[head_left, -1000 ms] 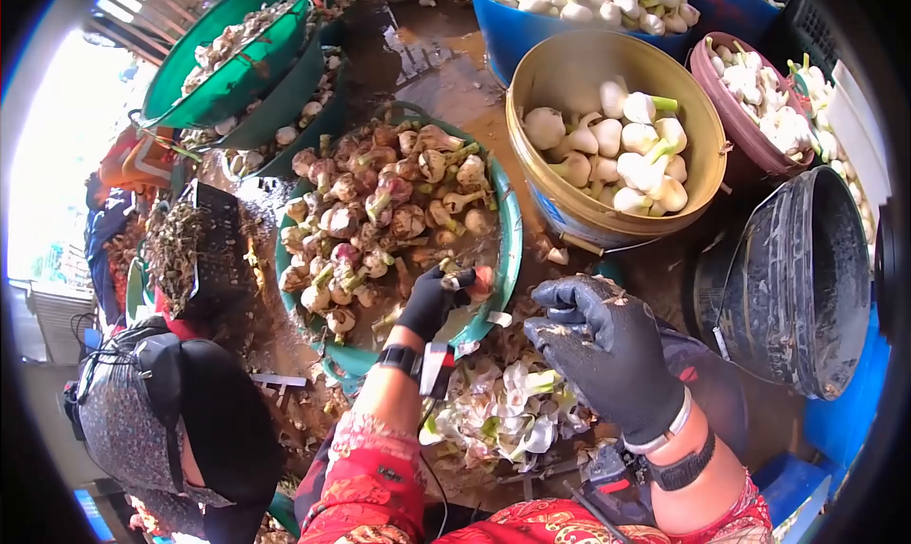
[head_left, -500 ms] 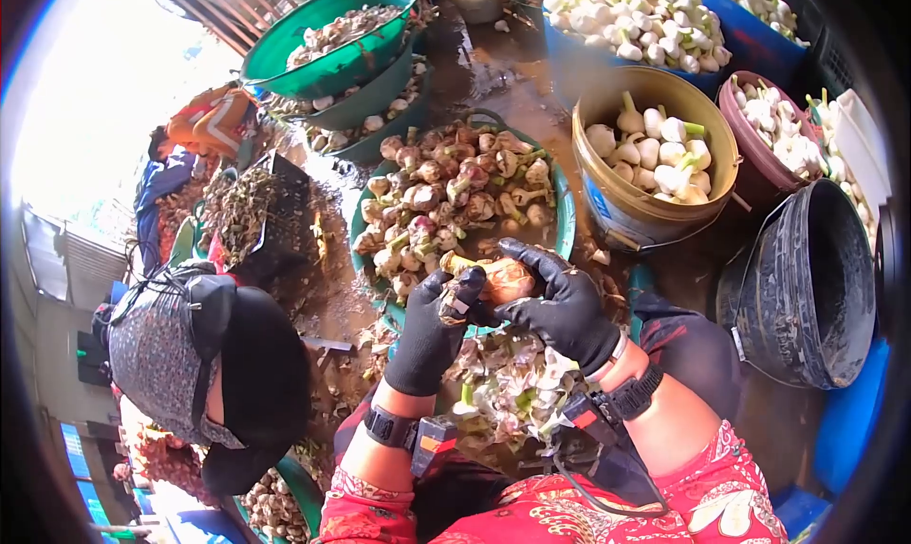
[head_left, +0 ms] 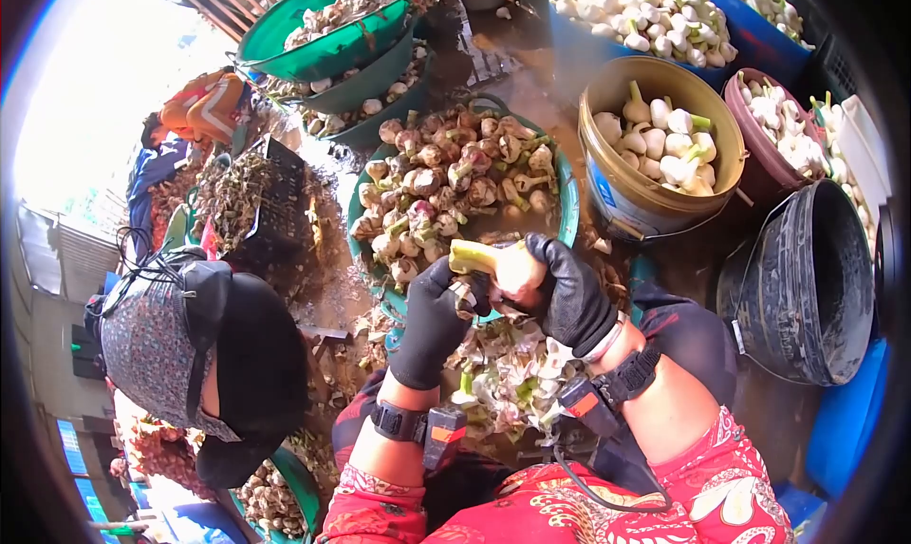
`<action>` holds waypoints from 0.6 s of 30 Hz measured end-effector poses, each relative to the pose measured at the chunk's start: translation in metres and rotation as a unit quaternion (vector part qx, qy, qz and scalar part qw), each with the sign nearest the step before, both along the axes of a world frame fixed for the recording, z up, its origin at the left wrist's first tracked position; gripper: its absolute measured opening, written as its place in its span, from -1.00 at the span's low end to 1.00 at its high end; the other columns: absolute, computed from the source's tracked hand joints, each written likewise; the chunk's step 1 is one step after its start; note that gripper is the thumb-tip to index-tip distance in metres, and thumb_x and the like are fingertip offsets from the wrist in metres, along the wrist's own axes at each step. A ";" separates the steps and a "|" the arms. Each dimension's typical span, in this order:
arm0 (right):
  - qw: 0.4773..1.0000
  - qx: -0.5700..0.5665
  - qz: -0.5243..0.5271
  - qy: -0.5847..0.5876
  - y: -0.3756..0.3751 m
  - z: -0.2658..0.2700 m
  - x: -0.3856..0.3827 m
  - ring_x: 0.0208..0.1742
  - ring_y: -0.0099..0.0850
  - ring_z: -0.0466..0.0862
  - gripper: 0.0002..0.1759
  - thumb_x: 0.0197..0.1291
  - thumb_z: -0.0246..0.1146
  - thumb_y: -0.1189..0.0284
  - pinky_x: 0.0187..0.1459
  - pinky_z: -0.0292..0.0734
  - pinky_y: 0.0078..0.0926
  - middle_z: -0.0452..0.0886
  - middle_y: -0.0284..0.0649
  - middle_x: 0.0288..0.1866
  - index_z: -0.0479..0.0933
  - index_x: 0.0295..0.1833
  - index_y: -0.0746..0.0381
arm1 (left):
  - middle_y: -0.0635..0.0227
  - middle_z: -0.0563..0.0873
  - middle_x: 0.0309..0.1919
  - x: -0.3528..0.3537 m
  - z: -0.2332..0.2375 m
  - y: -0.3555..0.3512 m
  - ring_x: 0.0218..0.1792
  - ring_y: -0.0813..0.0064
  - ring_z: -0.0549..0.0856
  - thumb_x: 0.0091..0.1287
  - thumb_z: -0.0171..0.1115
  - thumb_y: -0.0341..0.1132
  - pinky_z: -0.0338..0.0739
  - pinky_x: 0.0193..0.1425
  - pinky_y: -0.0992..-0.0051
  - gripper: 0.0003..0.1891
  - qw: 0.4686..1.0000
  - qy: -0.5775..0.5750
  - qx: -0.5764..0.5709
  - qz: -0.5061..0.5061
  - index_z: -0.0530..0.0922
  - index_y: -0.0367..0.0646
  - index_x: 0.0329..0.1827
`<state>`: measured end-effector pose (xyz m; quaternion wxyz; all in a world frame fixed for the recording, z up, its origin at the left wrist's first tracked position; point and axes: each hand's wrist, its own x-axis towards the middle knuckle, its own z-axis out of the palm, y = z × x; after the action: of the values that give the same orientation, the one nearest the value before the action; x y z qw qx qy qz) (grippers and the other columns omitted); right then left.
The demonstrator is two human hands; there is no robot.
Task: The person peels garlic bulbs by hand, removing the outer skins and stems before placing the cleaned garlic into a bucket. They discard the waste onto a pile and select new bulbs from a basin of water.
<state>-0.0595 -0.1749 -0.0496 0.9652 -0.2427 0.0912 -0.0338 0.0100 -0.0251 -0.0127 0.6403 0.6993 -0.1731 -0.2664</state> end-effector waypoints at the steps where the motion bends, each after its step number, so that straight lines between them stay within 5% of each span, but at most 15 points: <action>1: 1.000 -0.001 0.001 0.001 -0.001 0.004 0.000 -0.33 -0.44 0.55 -0.64 0.41 -0.01 0.18 -0.21 0.51 -0.50 0.55 -0.27 -0.33 0.48 -0.21 0.25 | 0.32 0.67 -0.38 -0.001 -0.001 0.001 -0.43 0.56 0.66 0.31 0.15 -0.37 0.56 -0.32 0.57 -0.82 1.000 0.001 -0.001 0.001 0.59 -0.33 -0.19; 3: 0.992 0.096 0.081 -0.010 -0.004 0.018 -0.004 -0.34 -0.42 0.55 -0.64 0.41 -0.02 0.16 -0.20 0.53 -0.44 0.54 -0.23 -0.34 0.47 -0.23 0.24 | 0.29 0.66 -0.28 -0.007 0.009 -0.001 -0.39 0.58 0.65 0.36 0.10 -0.39 0.54 -0.33 0.57 -0.82 0.999 -0.048 -0.018 -0.005 0.57 -0.36 -0.16; 5: 0.996 0.082 0.036 0.024 -0.006 0.007 -0.004 -0.31 -0.40 0.56 -0.63 0.40 -0.02 0.14 -0.19 0.54 -0.36 0.53 -0.20 -0.34 0.45 -0.20 0.25 | 0.27 0.64 -0.22 -0.008 0.011 -0.001 -0.35 0.55 0.64 0.38 0.05 -0.44 0.53 -0.28 0.53 -0.84 1.000 -0.009 -0.014 -0.008 0.56 -0.34 -0.13; 7: 0.996 0.077 0.048 0.011 -0.012 0.006 -0.007 -0.25 -0.39 0.59 -0.63 0.40 -0.01 0.16 -0.14 0.57 -0.34 0.55 -0.19 -0.27 0.46 -0.11 0.27 | 0.39 0.68 -0.28 -0.001 -0.006 0.003 -0.34 0.58 0.66 0.31 0.25 -0.37 0.58 -0.20 0.54 -0.81 0.983 -0.173 -0.024 -0.053 0.57 -0.28 -0.09; 8: 0.999 0.030 0.014 0.018 -0.010 0.002 -0.007 -0.22 -0.39 0.62 -0.63 0.40 0.01 0.18 -0.10 0.59 -0.34 0.56 -0.20 -0.20 0.46 -0.02 0.29 | 0.39 0.68 -0.24 0.003 -0.001 0.004 -0.31 0.60 0.66 0.31 0.25 -0.38 0.56 -0.18 0.54 -0.80 0.898 -0.429 0.034 -0.097 0.57 -0.28 -0.07; 9: 0.999 0.031 0.013 0.019 -0.010 -0.004 -0.007 -0.22 -0.39 0.62 -0.63 0.40 0.01 0.18 -0.10 0.59 -0.34 0.56 -0.20 -0.20 0.46 -0.02 0.29 | 0.39 0.68 -0.24 0.001 0.001 0.001 -0.31 0.60 0.66 0.31 0.25 -0.38 0.56 -0.18 0.54 -0.80 0.898 -0.428 0.034 -0.097 0.57 -0.28 -0.07; 11: 0.997 -0.071 0.042 -0.001 -0.011 -0.011 -0.008 -0.21 -0.41 0.63 -0.62 0.40 0.01 0.20 -0.11 0.61 -0.36 0.56 -0.21 -0.14 0.46 0.03 0.31 | 0.28 0.66 -0.23 -0.008 0.008 -0.006 -0.27 0.48 0.65 0.30 0.08 -0.57 0.53 -0.13 0.52 -0.84 0.995 -0.080 -0.042 -0.039 0.55 -0.37 -0.11; 16: 0.997 -0.050 0.046 -0.046 -0.014 -0.014 -0.004 -0.35 -0.47 0.61 -0.59 0.39 -0.01 0.13 -0.36 0.60 -0.43 0.57 -0.29 -0.32 0.49 -0.05 0.28 | 0.42 0.73 -0.29 -0.003 0.001 -0.002 -0.27 0.66 0.66 0.22 0.24 -0.54 0.54 -0.17 0.61 -0.84 0.999 -0.010 -0.044 -0.018 0.63 -0.26 -0.14; 18: 0.979 0.098 0.176 -0.018 -0.016 -0.005 -0.007 -0.44 -0.46 0.59 -0.58 0.38 -0.02 0.08 -0.46 0.56 -0.46 0.55 -0.31 -0.44 0.50 -0.14 0.22 | 0.42 0.73 -0.28 -0.006 0.000 -0.002 -0.27 0.66 0.65 0.20 0.24 -0.56 0.54 -0.17 0.61 -0.82 0.996 -0.079 -0.008 -0.038 0.63 -0.26 -0.14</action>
<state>-0.0662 -0.1912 -0.0550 0.9768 -0.1582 0.0322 0.1408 0.0042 -0.0271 -0.0128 0.6201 0.7056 -0.2516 -0.2330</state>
